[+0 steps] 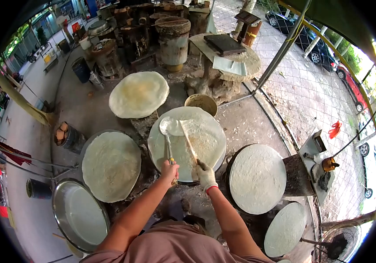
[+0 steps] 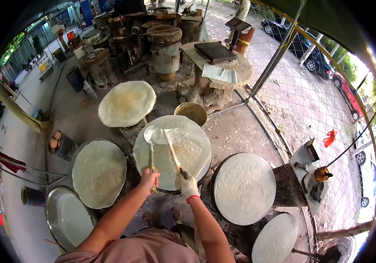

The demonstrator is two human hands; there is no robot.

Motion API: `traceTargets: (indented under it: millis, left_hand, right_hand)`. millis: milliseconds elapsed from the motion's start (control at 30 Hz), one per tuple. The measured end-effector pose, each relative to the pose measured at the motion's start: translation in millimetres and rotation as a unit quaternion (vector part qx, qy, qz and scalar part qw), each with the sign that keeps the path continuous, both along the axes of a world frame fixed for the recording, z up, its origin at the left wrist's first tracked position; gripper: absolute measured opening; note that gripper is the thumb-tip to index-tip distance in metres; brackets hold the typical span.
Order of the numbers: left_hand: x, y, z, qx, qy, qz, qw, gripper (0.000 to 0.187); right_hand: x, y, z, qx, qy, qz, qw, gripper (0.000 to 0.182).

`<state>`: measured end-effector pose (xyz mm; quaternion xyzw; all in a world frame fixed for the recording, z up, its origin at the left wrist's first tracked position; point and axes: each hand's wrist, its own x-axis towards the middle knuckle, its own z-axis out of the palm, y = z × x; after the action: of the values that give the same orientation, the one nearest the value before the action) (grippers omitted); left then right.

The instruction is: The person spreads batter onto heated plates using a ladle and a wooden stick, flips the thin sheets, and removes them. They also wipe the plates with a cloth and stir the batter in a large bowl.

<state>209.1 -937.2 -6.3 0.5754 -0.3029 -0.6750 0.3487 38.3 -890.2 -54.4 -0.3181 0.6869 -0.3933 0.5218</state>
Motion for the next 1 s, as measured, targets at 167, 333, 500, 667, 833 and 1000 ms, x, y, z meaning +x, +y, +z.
traceTargets:
  millis: [167, 333, 500, 667, 833, 1000]
  left_hand:
    - [1.2, 3.2, 6.5, 0.035, 0.041, 0.005, 0.999, 0.018]
    - [5.7, 3.9, 6.8, 0.035, 0.107, 0.027, 0.993, 0.010]
    - [52.2, -13.4, 16.9, 0.165, 0.356, 0.050, 0.918, 0.021]
    - [125.9, 37.0, 74.0, 0.073, 0.461, 0.006, 0.884, 0.009]
    - [127.3, 34.8, 74.1, 0.097, 0.444, 0.006, 0.891, 0.019]
    - [148.9, 55.4, 96.2, 0.113, 0.516, -0.002, 0.849, 0.020]
  right_hand:
    - [15.3, 1.1, -1.4, -0.026, 0.066, -0.092, 0.993, 0.040]
    - [33.8, -8.7, -35.1, -0.034, 0.147, 0.034, 0.988, 0.036]
    - [37.7, -0.7, 17.1, 0.036, -0.168, 0.023, 0.985, 0.033]
    - [41.8, 21.3, 35.4, -0.046, -0.099, 0.057, 0.992, 0.033]
    - [51.5, 30.3, 66.0, -0.182, 0.014, 0.056, 0.982, 0.036]
    - [32.5, 19.0, 38.6, -0.100, 0.341, 0.053, 0.933, 0.037]
